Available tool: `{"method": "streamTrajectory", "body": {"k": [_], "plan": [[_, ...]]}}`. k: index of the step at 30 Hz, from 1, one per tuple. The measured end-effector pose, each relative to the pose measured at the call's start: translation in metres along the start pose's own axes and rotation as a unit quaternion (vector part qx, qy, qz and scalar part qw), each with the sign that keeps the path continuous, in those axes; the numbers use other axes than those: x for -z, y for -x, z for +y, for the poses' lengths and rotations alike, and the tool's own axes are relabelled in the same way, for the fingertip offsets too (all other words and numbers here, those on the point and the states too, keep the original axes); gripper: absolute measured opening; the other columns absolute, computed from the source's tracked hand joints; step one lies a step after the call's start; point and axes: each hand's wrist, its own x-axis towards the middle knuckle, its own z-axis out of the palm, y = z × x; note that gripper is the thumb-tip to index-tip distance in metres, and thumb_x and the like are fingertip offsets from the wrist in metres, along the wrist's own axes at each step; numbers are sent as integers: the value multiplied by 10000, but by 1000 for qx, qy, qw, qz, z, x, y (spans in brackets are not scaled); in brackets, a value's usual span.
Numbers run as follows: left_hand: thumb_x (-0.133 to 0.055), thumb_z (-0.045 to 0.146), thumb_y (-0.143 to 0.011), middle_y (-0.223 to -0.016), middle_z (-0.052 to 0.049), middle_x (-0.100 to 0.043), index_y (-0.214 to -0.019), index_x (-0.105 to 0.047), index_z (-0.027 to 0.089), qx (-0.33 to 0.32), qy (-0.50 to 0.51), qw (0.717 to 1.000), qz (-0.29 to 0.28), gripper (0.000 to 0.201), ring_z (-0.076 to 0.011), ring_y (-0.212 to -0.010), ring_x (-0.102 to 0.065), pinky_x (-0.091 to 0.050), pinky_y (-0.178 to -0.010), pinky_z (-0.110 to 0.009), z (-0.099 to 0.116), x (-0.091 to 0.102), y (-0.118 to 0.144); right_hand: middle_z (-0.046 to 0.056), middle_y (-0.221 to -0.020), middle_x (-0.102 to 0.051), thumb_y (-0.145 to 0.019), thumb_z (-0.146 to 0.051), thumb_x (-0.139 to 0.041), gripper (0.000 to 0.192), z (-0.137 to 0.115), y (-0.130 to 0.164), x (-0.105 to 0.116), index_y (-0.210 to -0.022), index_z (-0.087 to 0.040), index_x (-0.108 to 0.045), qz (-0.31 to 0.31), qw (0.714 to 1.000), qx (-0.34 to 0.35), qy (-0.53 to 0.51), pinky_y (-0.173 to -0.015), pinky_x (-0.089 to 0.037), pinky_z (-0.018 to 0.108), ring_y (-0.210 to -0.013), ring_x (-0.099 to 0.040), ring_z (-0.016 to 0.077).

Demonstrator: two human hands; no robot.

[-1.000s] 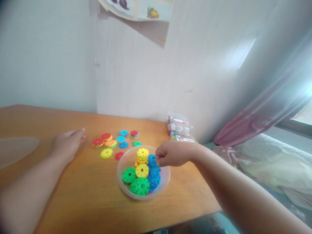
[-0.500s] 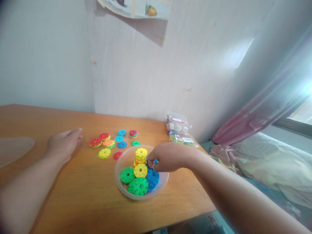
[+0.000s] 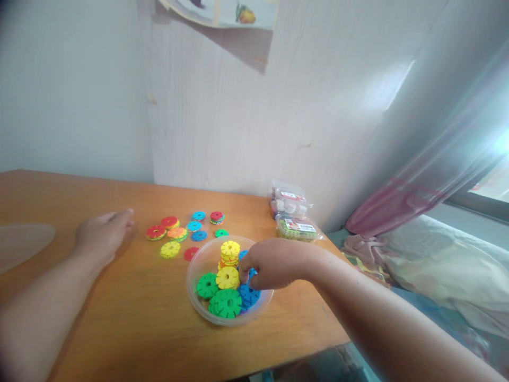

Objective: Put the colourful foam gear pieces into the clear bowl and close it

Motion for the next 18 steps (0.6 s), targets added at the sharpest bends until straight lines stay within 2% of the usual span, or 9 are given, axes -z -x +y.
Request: {"method": "streamTrajectory", "body": {"k": [10, 14, 18], "plan": [[-568, 483, -768, -588, 0, -609, -699, -656, 154, 7, -2, 1000, -5, 348, -146, -564, -532, -342, -519, -243, 5, 2, 4, 8, -956, -732, -818, -280, -575, 327, 6, 2, -3, -1111, -295, -721, 19, 999, -1, -29, -636, -392, 260, -767, -627, 159], [-549, 513, -778, -612, -11, -636, -703, -663, 160, -3, -23, 1000, -7, 379, -161, -588, -549, -351, -534, -254, 2, 2, 3, 14, -869, -713, -838, -255, -540, 266, 9, -3, 9, -1047, -243, -704, 90, 995, -19, -48, -579, -366, 240, -698, -585, 134], [-519, 567, -780, -597, -13, -638, -675, -655, 187, -11, -42, 999, 4, 417, -177, -549, -548, -337, -498, -276, -4, 1, -1, 6, -797, -692, -833, -229, -521, 182, 15, -30, 24, -916, -203, -680, 152, 984, -15, -87, -550, -370, 227, -661, -569, 120]]}}
